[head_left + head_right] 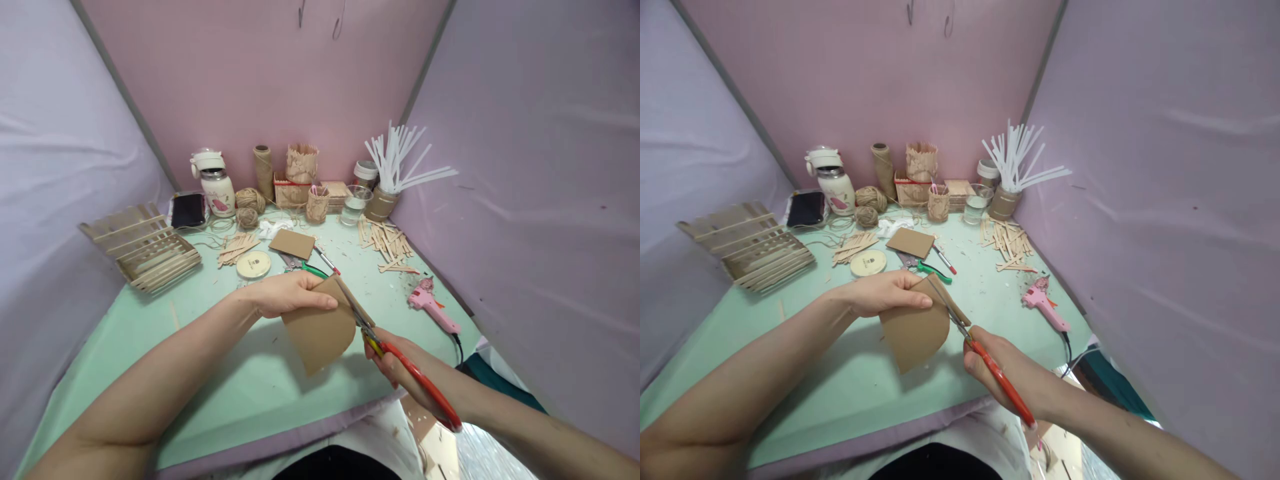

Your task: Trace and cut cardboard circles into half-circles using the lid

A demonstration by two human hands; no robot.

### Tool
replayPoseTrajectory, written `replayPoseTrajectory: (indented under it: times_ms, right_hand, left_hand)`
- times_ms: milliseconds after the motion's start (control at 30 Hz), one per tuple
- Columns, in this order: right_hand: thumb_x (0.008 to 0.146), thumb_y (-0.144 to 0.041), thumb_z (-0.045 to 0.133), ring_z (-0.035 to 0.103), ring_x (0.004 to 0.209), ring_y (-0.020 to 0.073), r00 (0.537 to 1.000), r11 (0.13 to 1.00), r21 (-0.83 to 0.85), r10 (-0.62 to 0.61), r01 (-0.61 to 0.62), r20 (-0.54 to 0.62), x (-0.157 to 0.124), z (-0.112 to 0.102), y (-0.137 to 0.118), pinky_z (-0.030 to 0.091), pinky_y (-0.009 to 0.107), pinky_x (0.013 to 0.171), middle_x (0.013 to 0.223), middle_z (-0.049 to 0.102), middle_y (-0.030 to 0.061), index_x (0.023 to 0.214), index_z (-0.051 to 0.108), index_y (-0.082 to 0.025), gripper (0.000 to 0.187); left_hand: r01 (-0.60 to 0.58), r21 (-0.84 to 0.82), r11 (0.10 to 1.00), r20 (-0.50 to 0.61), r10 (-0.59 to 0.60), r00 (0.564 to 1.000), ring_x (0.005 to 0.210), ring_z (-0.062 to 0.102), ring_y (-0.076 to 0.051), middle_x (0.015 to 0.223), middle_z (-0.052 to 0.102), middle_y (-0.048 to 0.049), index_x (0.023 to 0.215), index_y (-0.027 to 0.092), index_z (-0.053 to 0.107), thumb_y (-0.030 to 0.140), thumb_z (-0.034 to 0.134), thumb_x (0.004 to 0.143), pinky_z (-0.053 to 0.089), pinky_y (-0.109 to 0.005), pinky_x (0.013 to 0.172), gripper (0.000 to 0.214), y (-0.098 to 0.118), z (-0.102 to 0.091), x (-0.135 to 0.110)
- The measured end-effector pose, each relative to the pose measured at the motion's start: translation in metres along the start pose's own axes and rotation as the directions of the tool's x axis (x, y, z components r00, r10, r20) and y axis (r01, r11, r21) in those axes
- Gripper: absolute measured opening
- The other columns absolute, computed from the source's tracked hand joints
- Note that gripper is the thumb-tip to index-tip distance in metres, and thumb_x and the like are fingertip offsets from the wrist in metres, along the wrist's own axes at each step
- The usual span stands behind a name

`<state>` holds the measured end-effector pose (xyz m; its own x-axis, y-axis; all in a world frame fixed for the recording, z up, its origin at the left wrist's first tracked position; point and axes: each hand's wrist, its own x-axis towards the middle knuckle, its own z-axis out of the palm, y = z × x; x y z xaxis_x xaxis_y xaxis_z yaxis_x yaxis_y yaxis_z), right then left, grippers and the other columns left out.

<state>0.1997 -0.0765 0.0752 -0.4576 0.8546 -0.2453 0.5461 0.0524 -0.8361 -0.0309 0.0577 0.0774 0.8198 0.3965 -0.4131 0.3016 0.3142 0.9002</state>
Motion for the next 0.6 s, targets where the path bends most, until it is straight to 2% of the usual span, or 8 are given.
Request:
replayPoseTrajectory:
  times_ms: [333, 500, 600]
  right_hand:
    - [0.083, -0.084, 0.021, 0.034, 0.062, 0.0126, 1.000, 1.000, 0.003, 0.012, -0.012, 0.007, 0.001, 0.002, -0.001, 0.031, 0.027, 0.055, 0.073, 0.041, -0.0027, 0.081, 0.037, -0.022, 0.065]
    - [0.076, -0.090, 0.018, 0.032, 0.060, 0.0122, 0.997, 0.996, -0.043, 0.081, -0.081, 0.003, -0.001, 0.003, 0.005, 0.028, 0.027, 0.052, 0.070, 0.039, -0.0039, 0.078, 0.036, -0.023, 0.070]
    - [0.080, -0.087, 0.021, 0.032, 0.059, 0.0119, 0.996, 0.991, -0.095, 0.089, -0.090, -0.016, -0.001, 0.005, 0.014, 0.026, 0.027, 0.052, 0.068, 0.039, -0.0040, 0.075, 0.035, -0.022, 0.066]
  left_hand:
    - [0.007, -0.043, 0.999, 0.000, -0.007, 1.000, 0.069, 0.069, -0.017, 0.073, 0.070, -0.0016, 0.084, 0.017, 0.066, 0.052, 0.077, 0.070, 0.053, -0.027, 0.065, 0.039, 0.000, 0.002, 0.001]
    - [0.017, -0.030, 0.999, -0.010, -0.017, 1.000, 0.066, 0.068, -0.017, 0.066, 0.068, -0.0001, 0.079, 0.018, 0.065, 0.051, 0.077, 0.070, 0.052, -0.027, 0.063, 0.037, 0.000, 0.004, 0.001]
    - [0.021, -0.025, 0.999, -0.008, -0.021, 1.000, 0.065, 0.068, -0.017, 0.065, 0.068, 0.0004, 0.077, 0.018, 0.065, 0.050, 0.077, 0.070, 0.052, -0.027, 0.063, 0.035, -0.001, 0.004, 0.002]
